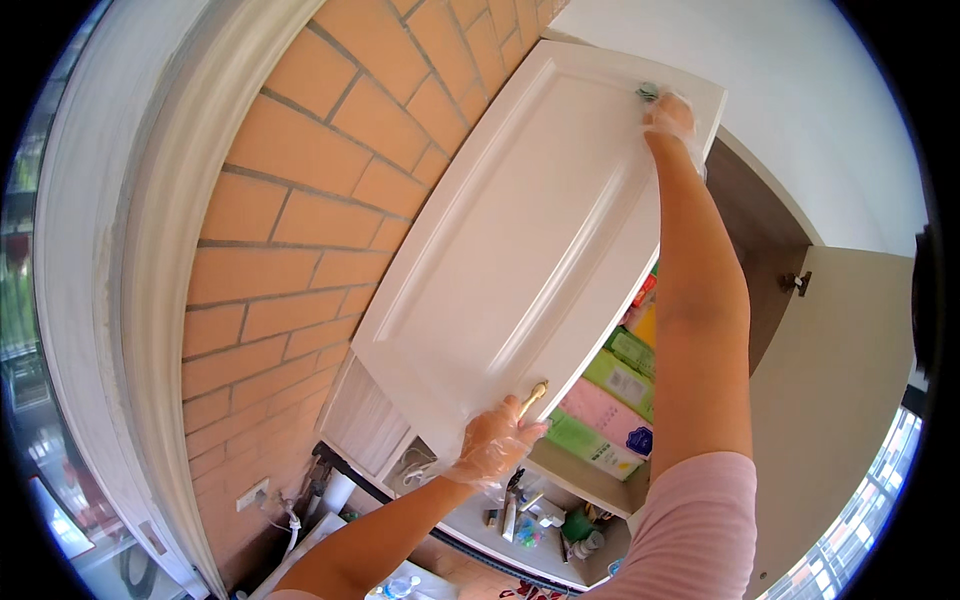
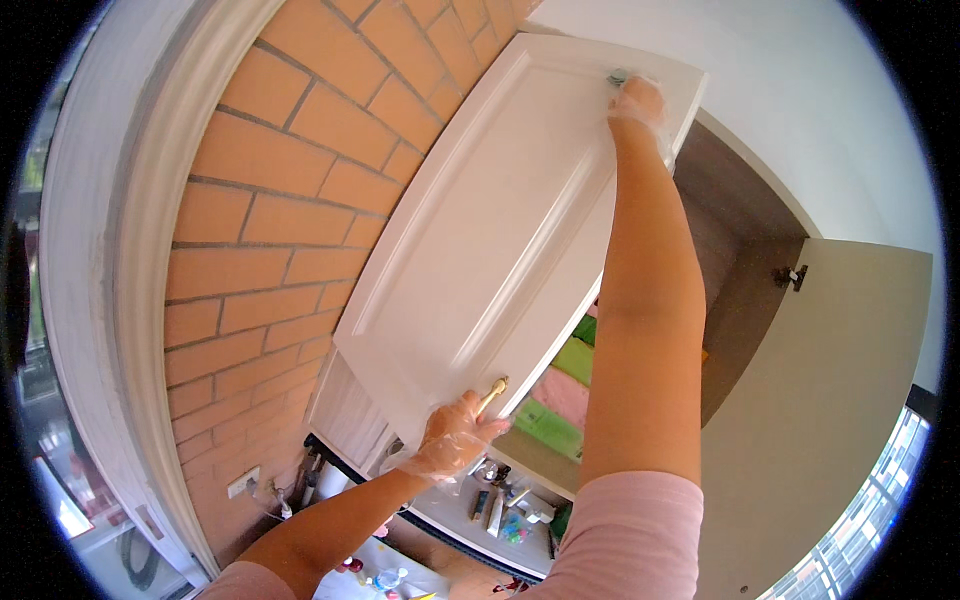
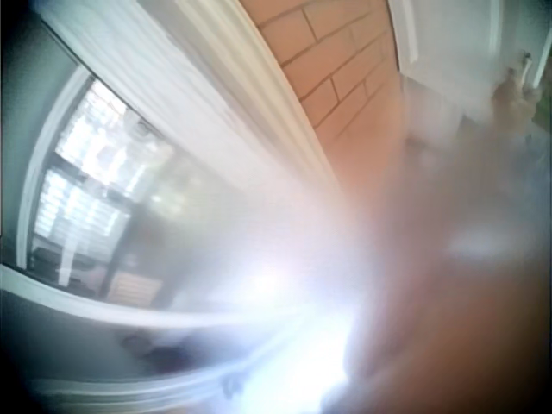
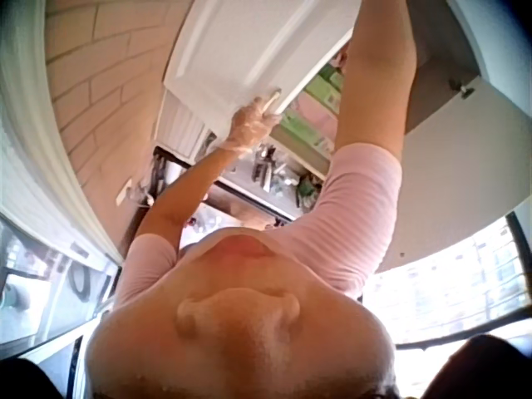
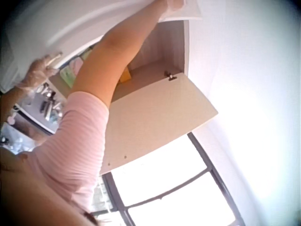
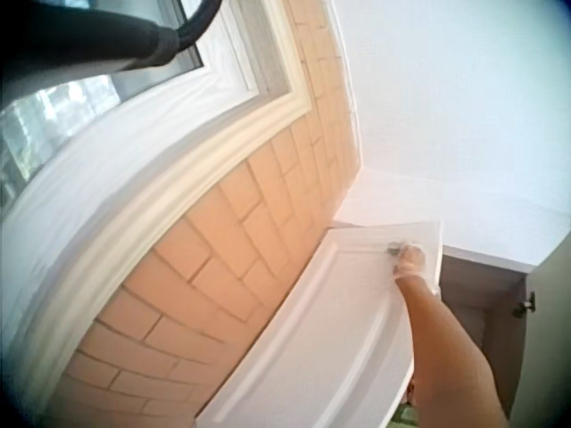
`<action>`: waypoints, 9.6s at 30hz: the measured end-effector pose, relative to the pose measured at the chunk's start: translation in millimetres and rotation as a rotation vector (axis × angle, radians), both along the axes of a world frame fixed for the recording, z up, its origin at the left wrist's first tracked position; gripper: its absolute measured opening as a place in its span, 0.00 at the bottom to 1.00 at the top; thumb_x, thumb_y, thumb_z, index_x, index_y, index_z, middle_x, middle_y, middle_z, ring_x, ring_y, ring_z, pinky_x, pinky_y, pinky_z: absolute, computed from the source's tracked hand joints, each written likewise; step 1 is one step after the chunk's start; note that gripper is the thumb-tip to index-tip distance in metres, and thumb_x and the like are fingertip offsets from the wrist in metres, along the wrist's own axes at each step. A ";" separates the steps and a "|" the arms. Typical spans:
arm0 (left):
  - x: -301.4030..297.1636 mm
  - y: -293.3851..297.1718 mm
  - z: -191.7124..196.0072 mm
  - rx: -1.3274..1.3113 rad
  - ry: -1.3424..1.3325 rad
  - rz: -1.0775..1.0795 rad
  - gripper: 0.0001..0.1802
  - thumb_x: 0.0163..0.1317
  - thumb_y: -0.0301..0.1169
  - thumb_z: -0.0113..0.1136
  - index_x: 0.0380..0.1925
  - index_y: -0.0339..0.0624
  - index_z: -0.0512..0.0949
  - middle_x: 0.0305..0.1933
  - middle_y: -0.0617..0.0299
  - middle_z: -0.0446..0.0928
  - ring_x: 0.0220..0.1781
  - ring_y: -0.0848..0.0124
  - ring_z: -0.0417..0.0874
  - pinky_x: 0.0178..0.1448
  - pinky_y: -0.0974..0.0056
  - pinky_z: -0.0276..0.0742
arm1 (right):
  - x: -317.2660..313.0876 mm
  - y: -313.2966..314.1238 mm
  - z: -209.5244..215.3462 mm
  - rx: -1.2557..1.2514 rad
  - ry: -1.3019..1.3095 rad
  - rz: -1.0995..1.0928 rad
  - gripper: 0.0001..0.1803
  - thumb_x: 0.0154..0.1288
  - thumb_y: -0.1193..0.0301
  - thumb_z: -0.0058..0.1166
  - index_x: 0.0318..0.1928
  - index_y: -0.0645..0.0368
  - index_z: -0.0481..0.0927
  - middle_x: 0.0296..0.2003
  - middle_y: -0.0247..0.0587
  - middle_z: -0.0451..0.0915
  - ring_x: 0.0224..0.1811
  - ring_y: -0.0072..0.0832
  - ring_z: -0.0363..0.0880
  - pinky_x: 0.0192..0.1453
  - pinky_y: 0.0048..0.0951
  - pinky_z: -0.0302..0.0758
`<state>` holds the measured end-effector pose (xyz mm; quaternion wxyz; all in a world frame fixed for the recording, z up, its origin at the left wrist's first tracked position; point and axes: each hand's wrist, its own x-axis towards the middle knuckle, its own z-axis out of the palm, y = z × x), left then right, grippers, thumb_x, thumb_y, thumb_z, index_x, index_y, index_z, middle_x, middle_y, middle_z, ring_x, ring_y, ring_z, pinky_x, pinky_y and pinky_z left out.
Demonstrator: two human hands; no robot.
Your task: The person wipes the exterior surfaces of white wall-mounted cabinets using a cloth. They open and close the cabinet doors to clean the edges and handles, and at one point, they use a clothes hanger to assist in wiping the top of the cabinet. The person wears transparent gloves throughout the task.
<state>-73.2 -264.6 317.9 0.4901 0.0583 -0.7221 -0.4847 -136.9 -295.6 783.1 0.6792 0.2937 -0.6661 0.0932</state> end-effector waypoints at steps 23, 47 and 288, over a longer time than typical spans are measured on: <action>9.7 2.6 3.8 -0.022 -0.054 -0.109 0.20 0.53 0.44 0.63 0.28 0.37 0.70 0.23 0.53 0.76 0.27 0.55 0.79 0.33 0.56 0.73 | -16.9 -24.7 -3.7 0.327 0.156 -0.647 0.17 0.62 0.68 0.44 0.51 0.50 0.75 0.53 0.32 0.72 0.64 0.32 0.61 0.66 0.40 0.57; 4.9 -12.4 -0.1 -0.096 -0.086 -0.102 0.21 0.56 0.46 0.59 0.32 0.37 0.70 0.24 0.52 0.77 0.26 0.55 0.80 0.33 0.54 0.73 | 3.2 -11.5 -8.2 0.202 0.210 -0.474 0.17 0.59 0.68 0.44 0.49 0.55 0.74 0.50 0.43 0.74 0.59 0.36 0.67 0.58 0.37 0.68; 167.1 104.9 -151.9 0.740 0.001 -0.211 0.13 0.60 0.26 0.55 0.45 0.37 0.75 0.43 0.63 0.74 0.42 0.76 0.74 0.45 0.73 0.71 | 128.5 432.6 -571.7 -0.862 -2.633 1.542 0.10 0.68 0.69 0.39 0.41 0.64 0.65 0.14 0.29 0.56 0.13 0.15 0.49 0.19 0.18 0.53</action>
